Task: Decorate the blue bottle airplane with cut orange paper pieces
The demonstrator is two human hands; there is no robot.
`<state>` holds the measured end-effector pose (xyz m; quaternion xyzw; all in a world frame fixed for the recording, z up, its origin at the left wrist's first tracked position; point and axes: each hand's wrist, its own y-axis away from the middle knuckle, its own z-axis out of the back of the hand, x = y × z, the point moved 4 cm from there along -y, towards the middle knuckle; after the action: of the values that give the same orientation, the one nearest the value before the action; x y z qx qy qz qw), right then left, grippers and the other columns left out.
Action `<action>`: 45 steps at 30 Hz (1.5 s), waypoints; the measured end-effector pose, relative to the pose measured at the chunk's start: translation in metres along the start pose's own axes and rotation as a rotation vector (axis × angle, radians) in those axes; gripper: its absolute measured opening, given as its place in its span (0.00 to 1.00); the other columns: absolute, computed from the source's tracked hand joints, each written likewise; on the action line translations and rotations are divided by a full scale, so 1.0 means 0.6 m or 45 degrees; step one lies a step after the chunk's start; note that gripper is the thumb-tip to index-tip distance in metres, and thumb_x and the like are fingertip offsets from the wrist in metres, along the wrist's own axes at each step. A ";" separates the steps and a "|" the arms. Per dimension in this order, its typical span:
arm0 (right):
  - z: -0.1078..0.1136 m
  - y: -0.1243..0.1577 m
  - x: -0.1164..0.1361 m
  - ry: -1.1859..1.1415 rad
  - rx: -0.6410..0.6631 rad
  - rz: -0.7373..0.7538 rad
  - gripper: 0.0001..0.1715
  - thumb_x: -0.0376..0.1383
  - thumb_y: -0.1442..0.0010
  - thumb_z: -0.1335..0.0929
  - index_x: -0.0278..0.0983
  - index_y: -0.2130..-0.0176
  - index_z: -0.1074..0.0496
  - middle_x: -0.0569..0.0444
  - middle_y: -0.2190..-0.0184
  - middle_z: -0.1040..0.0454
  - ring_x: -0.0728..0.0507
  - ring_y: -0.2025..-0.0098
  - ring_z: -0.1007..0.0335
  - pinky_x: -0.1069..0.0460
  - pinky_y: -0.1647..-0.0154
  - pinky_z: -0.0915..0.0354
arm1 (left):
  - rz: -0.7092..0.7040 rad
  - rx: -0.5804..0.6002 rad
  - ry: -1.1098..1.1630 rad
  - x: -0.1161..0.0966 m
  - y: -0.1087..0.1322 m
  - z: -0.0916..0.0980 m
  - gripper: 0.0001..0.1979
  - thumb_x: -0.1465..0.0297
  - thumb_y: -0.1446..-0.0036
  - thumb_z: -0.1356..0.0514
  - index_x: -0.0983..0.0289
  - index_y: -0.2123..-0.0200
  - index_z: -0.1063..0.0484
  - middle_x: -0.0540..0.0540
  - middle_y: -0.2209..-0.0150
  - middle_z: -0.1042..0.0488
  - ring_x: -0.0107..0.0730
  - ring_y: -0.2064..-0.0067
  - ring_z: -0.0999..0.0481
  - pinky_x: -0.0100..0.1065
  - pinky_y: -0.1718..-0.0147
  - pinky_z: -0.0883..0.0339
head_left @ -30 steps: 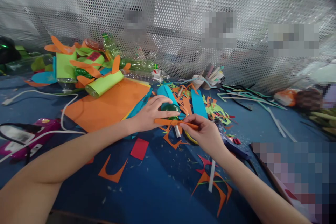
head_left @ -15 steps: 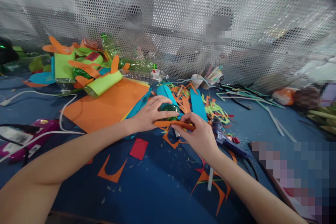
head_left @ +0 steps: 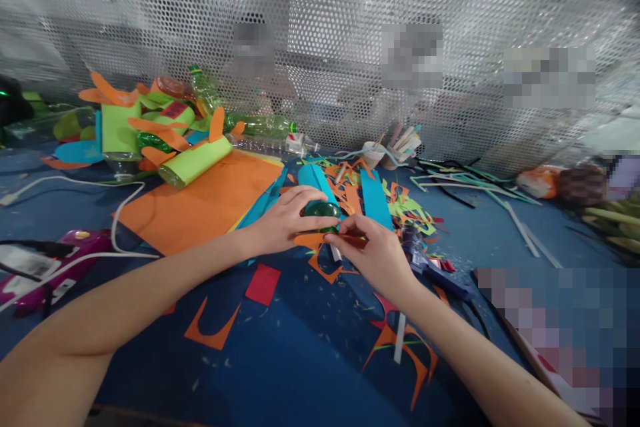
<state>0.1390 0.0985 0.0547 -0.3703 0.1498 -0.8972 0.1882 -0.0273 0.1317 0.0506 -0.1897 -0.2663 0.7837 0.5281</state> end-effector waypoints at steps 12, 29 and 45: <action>0.014 0.000 0.002 0.068 0.050 0.027 0.12 0.44 0.47 0.31 0.39 0.68 0.32 0.54 0.71 0.26 0.45 0.69 0.28 0.52 0.68 0.34 | 0.047 0.017 0.064 0.004 0.000 0.003 0.21 0.71 0.42 0.45 0.49 0.46 0.39 0.56 0.45 0.41 0.43 0.42 0.42 0.51 0.46 0.45; -0.017 0.019 -0.002 0.180 0.145 0.255 0.04 0.37 0.42 0.33 0.39 0.67 0.33 0.53 0.68 0.27 0.45 0.66 0.28 0.51 0.65 0.32 | 0.289 -0.142 0.212 0.054 0.011 0.021 0.29 0.73 0.51 0.47 0.60 0.43 0.46 0.60 0.45 0.40 0.44 0.43 0.41 0.49 0.43 0.46; -0.024 0.029 0.003 0.151 0.170 0.299 0.03 0.36 0.40 0.34 0.39 0.64 0.34 0.54 0.68 0.27 0.45 0.64 0.29 0.51 0.65 0.33 | 0.912 0.083 0.296 0.114 0.020 -0.007 0.25 0.53 0.39 0.54 0.61 0.47 0.36 0.56 0.65 0.26 0.40 0.61 0.26 0.42 0.60 0.34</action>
<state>0.1313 0.0839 0.0388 -0.2834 0.1428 -0.8973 0.3068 -0.0591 0.1924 0.0386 -0.3418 -0.0964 0.8999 0.2530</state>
